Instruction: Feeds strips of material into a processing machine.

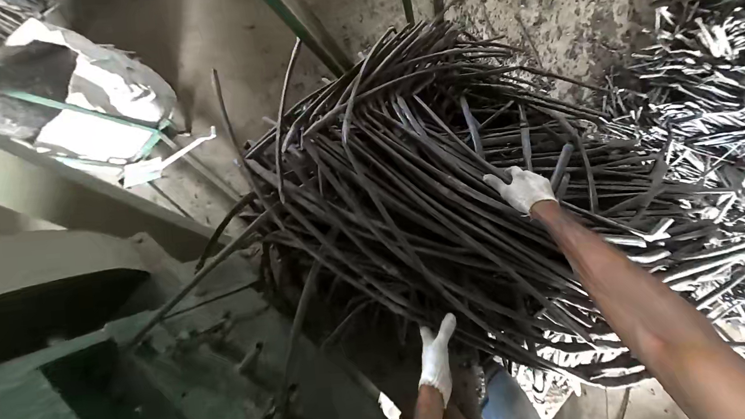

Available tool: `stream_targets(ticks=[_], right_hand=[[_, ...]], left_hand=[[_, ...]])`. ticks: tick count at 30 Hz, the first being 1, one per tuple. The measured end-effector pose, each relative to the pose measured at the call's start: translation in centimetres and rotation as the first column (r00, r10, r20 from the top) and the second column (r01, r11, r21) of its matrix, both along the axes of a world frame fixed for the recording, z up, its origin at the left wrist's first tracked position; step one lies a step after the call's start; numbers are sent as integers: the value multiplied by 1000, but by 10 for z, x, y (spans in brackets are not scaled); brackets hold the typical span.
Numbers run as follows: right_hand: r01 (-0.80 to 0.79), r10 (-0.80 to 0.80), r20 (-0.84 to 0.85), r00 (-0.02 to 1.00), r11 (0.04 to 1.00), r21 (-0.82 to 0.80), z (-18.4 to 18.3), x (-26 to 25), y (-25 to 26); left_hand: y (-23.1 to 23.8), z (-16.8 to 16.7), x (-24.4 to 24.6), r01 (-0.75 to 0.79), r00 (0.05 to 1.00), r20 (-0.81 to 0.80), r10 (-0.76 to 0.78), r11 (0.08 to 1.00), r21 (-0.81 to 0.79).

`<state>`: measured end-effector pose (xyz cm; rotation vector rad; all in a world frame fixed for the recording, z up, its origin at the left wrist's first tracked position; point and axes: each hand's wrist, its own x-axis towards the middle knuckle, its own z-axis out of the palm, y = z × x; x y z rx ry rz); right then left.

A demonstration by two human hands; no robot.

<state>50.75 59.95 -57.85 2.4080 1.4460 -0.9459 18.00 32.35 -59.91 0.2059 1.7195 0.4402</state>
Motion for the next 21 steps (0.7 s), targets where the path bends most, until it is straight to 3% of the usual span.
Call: stream_targets(ticks=[3,7,8,12,16,19,21], right_hand=[[36,-35,-57,998,999,15,17,-17,-29],[40,-38,-61,997,999,31,28,-57,-87],[46,-45,-62,997,999,28,28,-67,-106],[97,-100,-86,991,995,-30,30,-99,-202],[96,-105,-110,988,992,-85,19,-123,-277],[-111,95,-83,992,969,-219,22,-110,-256],[-273,253,-104,962,898,-346,43,-92,-214]], left_hand=[[13,-17,17,-157,980,132,152,987,35],[40,16,80,-305,870,437,229,946,111],[43,26,88,-295,882,415,224,949,114],[18,38,75,-142,990,27,141,989,44],[-7,22,39,-79,991,-118,70,994,-74],[2,7,26,-48,998,-45,45,997,-52],[14,1,23,-20,1000,-15,20,1000,-8]])
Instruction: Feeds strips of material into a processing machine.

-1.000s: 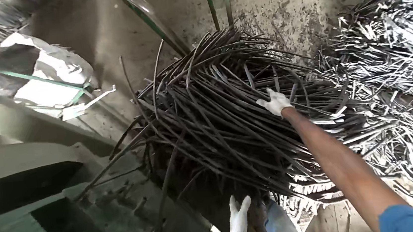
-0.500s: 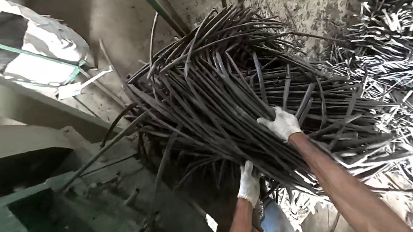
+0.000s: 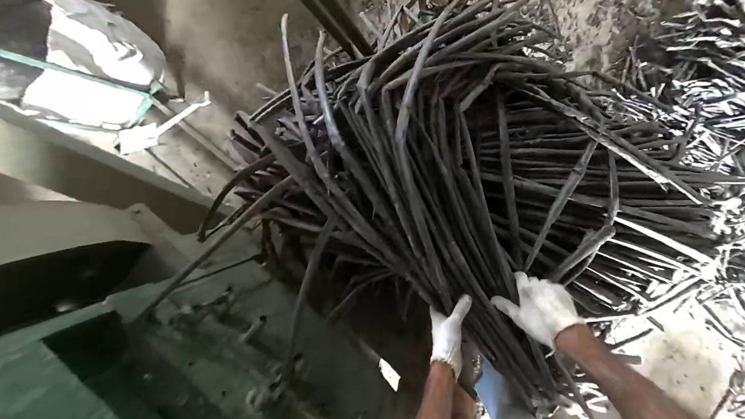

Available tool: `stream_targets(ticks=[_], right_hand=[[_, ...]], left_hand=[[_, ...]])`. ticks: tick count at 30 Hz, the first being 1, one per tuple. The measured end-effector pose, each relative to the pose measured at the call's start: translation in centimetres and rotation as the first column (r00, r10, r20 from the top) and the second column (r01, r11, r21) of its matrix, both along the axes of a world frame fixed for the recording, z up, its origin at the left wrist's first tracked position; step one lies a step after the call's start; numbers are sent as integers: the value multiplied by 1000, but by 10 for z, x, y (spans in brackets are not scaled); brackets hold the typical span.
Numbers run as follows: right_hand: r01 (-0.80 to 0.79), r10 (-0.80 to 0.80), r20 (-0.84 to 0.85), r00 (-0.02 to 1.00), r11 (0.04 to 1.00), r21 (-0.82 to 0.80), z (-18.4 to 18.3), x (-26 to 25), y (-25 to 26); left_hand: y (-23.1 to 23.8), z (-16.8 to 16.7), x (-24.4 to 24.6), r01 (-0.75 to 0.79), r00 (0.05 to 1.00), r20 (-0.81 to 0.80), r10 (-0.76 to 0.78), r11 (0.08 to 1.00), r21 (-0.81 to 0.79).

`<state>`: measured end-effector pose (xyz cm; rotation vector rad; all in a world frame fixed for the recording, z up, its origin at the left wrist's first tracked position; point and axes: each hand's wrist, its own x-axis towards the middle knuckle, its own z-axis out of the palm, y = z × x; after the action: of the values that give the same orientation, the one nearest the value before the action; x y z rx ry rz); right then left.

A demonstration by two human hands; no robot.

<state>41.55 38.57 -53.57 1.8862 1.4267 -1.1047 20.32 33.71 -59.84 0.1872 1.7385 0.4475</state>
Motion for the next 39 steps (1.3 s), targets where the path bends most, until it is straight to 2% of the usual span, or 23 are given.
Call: stream_targets(ticks=[2,4,6,8,10,13,15,18,23,25,28,33,36,39], right_hand=[[-15,15,-42,999,1000,-7,19,15,49],[122,-114,-81,990,987,100,18,21,91],[276,-257,-135,957,950,149,-6,17,120],[489,-455,-268,849,869,73,-40,8,129],[613,-568,-375,733,790,1,-63,1,127],[670,-623,-464,630,738,-80,-72,2,120],[684,-647,-483,590,718,-127,-70,6,119],[694,-695,-546,468,671,-261,-58,6,115],[621,-720,-668,191,615,-486,-20,19,95],[614,-716,-679,162,612,-498,-9,26,92],[607,-675,-718,172,646,-462,3,37,99],[589,-607,-789,92,672,-448,39,50,104],[571,-589,-808,25,672,-472,75,56,86],[554,-577,-815,-53,662,-505,128,58,44]], left_hand=[[4,-7,-6,31,999,6,-31,996,84],[8,-14,-12,23,1000,9,-24,985,169],[12,-18,-17,1,1000,-2,-1,978,209],[16,-22,-22,1,999,-40,7,980,197],[21,-30,-27,-1,998,-59,12,985,171],[25,-44,-27,-89,995,64,80,982,165],[29,-39,-18,-156,971,203,124,976,151],[34,-16,-15,-161,941,320,114,979,123],[20,35,-8,-218,856,497,144,971,93],[12,53,0,-214,827,545,133,973,86],[11,72,17,-211,823,552,134,974,77],[16,106,34,-141,863,502,64,983,117],[3,147,37,-138,856,515,44,980,144],[-31,195,33,-107,835,550,-31,970,217]])
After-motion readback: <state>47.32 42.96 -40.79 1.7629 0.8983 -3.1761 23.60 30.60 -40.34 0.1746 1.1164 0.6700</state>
